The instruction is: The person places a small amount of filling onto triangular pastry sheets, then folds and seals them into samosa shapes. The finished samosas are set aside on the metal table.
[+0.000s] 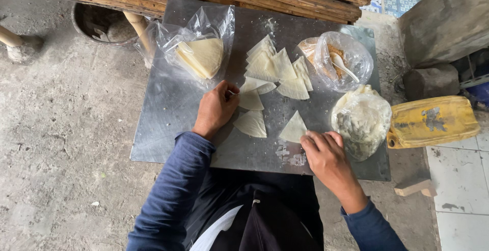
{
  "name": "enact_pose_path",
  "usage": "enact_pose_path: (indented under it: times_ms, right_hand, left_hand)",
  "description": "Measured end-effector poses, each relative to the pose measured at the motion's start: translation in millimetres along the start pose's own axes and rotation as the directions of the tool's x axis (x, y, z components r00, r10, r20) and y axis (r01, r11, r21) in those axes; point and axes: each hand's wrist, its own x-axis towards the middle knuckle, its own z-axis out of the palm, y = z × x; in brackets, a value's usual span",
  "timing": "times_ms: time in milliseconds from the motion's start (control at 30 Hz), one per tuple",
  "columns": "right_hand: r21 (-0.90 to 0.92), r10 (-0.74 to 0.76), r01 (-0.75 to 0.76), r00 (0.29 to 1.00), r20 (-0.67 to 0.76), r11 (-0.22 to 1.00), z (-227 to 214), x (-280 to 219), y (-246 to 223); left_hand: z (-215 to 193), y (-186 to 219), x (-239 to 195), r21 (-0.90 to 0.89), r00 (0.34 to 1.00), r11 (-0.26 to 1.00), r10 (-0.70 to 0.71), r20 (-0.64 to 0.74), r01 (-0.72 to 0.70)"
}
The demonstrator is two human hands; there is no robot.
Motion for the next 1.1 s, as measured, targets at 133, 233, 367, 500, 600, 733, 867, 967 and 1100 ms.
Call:
enact_pose_path:
  times_ms: [133,233,367,500,600,733,867,967,1100]
  right_hand:
    - [0.073,0.095,-0.095,0.995,0.001,0.993,-4.7,10.2,9.2]
    - [0.187,0.162,-0.173,0.984,0.071,0.967,-14.1,31.9,15.8]
    - [0.042,0.151,-0.179,0.917,0.369,0.983,-30.2,50.7,13.7]
    - [0.132,0.026,-0.078,0.935,0.354,0.988,-20.1,44.0,8.3]
    - [0.162,0.014,-0.086,0.915,0.402,0.983,-16.8,19.8,-0.8]
    - [0.170,0.064,-0.142,0.915,0.399,0.975,-25.2,-1.0,1.7]
    - [0.166,0.153,-0.192,0.962,0.225,0.967,-22.6,24.3,17.8]
    - [0.330,0.211,-0.253,0.964,0.159,0.909,5.3,69.9,29.1]
    - [0.226,0.055,-0.046,0.998,-0.034,0.973,49.9,128.2,32.4]
  left_hand:
    - [1.5,-0.1,0.6,0.021,1.000,1.000,-0.009,0.008,0.008]
    - [1.3,0.0,0.3,0.014,1.000,1.000,0.002,-0.007,-0.002]
    - [-0.3,2.0,-2.9,-0.028,1.000,1.000,0.014,-0.018,-0.015]
    - [-0.6,0.3,-3.6,-0.050,0.999,0.998,0.039,-0.020,-0.040]
    - [1.2,-2.9,-4.1,-0.071,0.996,0.994,0.080,-0.040,-0.083]
    - [2.4,-4.7,-4.1,-0.075,0.997,0.994,0.071,-0.027,-0.073]
    - [1.1,-1.6,-4.2,-0.025,0.999,0.999,0.033,-0.027,-0.034]
    - [1.6,-2.9,-4.4,-0.009,0.999,0.999,0.036,-0.036,-0.036]
    - [3.8,-2.7,-4.5,-0.020,0.998,0.999,0.036,-0.055,-0.037]
